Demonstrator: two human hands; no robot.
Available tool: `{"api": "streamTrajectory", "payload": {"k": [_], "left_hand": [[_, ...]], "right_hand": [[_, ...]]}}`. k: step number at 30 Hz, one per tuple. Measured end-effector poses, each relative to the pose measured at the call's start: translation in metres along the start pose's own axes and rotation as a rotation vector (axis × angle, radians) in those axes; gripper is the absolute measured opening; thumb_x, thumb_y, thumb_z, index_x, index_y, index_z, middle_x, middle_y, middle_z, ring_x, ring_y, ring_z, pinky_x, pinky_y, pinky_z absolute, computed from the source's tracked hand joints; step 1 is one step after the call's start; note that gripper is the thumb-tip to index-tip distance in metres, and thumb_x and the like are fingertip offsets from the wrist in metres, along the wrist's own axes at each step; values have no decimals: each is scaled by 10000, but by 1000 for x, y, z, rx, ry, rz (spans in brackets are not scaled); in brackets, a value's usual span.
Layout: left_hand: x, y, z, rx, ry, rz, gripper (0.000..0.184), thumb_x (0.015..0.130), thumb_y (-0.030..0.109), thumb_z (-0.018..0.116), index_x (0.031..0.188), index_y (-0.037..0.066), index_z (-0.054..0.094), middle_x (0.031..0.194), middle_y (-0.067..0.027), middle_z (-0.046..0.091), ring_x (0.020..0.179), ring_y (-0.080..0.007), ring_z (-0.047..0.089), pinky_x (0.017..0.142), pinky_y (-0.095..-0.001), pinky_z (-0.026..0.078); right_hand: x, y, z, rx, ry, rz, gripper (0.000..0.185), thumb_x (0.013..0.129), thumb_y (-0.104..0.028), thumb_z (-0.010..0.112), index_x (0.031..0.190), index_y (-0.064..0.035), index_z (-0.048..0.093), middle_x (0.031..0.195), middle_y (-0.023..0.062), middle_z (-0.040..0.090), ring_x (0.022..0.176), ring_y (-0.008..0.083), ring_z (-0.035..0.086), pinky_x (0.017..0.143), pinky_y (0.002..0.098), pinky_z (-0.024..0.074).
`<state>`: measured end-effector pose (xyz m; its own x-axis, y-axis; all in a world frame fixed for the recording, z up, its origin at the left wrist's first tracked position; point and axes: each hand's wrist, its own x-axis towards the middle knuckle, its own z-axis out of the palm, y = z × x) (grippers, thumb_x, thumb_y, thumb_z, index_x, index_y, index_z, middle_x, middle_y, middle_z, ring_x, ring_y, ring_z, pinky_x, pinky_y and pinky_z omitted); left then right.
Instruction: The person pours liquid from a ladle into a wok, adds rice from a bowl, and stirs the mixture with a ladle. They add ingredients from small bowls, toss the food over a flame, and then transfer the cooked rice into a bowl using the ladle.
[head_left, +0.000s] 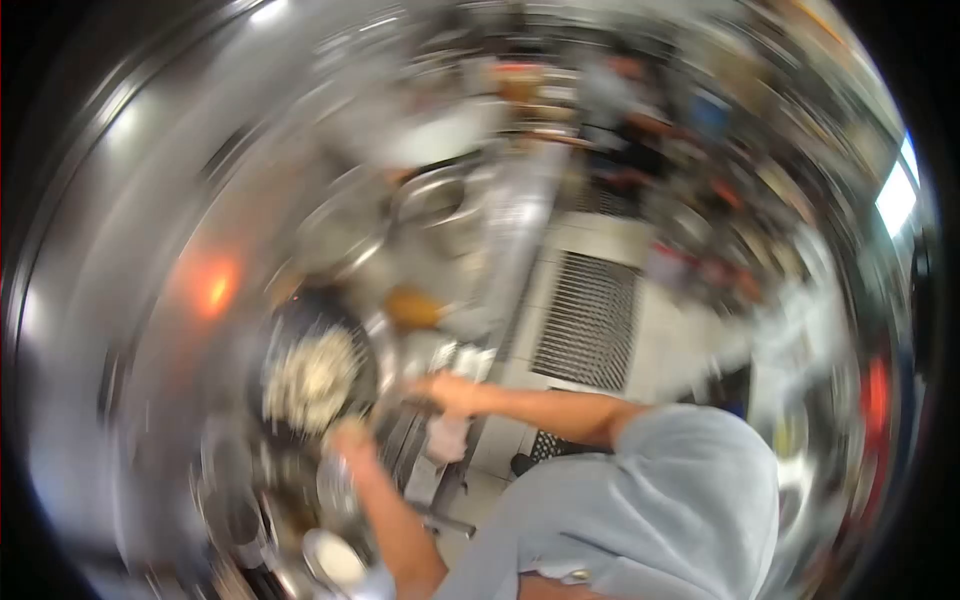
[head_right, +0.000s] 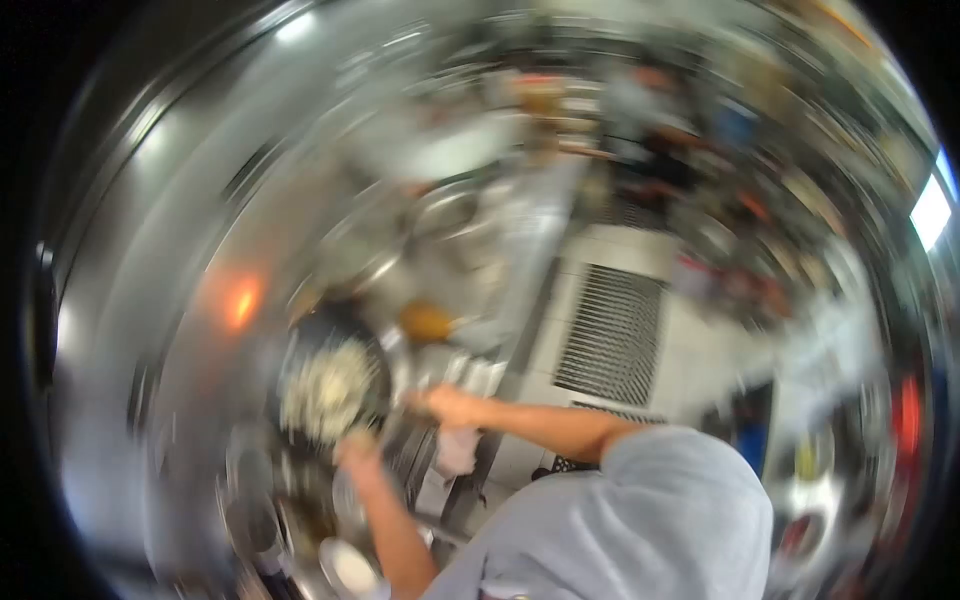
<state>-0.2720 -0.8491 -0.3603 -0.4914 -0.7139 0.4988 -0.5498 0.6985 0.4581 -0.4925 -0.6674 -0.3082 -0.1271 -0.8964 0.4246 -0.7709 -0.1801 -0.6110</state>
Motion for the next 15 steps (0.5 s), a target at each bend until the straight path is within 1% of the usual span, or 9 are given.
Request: {"api": "streamTrajectory", "payload": {"k": [2, 3, 4, 7, 10, 12, 13, 14, 15], "left_hand": [[33, 25, 12, -574, -188, -185, 326, 906, 282, 492, 1136, 51, 511, 1071, -76, 587, 1021, -225, 560, 925, -403, 433], [35, 66, 24, -1133, -307, -607, 347, 907, 296, 489, 1149, 48, 506, 1078, -83, 586, 1020, -228, 562, 916, -402, 438], [24, 97, 36, -1263, -419, -738, 368, 908, 310, 487, 1162, 45, 501, 1085, -90, 586, 1018, -231, 564, 908, -401, 443], [-40, 169, 59, -1333, -845, -825, 431, 910, 353, 479, 1201, 36, 486, 1106, -111, 584, 1014, -240, 570, 883, -397, 459], [-102, 230, 62, -1325, -1281, -869, 494, 913, 396, 472, 1241, 26, 471, 1127, -132, 582, 1009, -249, 575, 859, -393, 475], [-135, 282, 59, -1296, -1608, -843, 536, 914, 424, 466, 1267, 20, 461, 1141, -145, 581, 1006, -255, 579, 842, -391, 485], [-151, 316, 59, -1282, -1802, -788, 557, 915, 438, 464, 1280, 17, 456, 1148, -152, 580, 1004, -258, 581, 834, -389, 491], [-171, 355, 61, -1250, -1991, -716, 579, 916, 453, 461, 1293, 14, 451, 1155, -159, 580, 1003, -261, 583, 826, -388, 496], [-190, 397, 61, -1187, -2133, -631, 600, 917, 467, 459, 1306, 11, 446, 1162, -166, 579, 1001, -264, 585, 817, -387, 501]], "right_hand": [[-77, -5, -34, -7, -161, 436, 666, 699, -78, 541, 1357, -125, 453, 828, 249, 644, 819, 396, 636, 771, 465, 510], [-120, -16, -62, 35, -52, 543, 653, 700, -74, 527, 1347, -124, 463, 821, 244, 645, 816, 392, 639, 755, 465, 511], [-161, -12, -79, -18, 52, 634, 634, 700, -74, 532, 1330, -116, 478, 818, 240, 645, 811, 394, 638, 745, 462, 512], [-295, -28, -145, -102, 303, 1029, 576, 709, -82, 546, 1284, -95, 513, 826, 232, 648, 787, 397, 637, 708, 456, 516], [-447, -49, -180, -366, 845, 1193, 526, 735, -83, 536, 1259, -133, 534, 817, 209, 650, 736, 370, 639, 661, 466, 510], [-520, -126, -210, -540, 1052, 1367, 472, 778, -91, 530, 1247, -134, 549, 870, 207, 649, 786, 370, 631, 713, 465, 509], [-540, -173, -222, -426, 1182, 1536, 447, 801, -106, 536, 1248, -123, 547, 929, 212, 649, 853, 370, 629, 766, 459, 503], [-575, -195, -220, -746, 1361, 1359, 399, 812, -101, 532, 1207, -97, 579, 977, 221, 647, 901, 369, 627, 804, 459, 493], [-606, -229, -215, -676, 1316, 1657, 348, 817, -96, 524, 1151, -66, 612, 1010, 219, 644, 927, 370, 624, 812, 459, 491]]}}
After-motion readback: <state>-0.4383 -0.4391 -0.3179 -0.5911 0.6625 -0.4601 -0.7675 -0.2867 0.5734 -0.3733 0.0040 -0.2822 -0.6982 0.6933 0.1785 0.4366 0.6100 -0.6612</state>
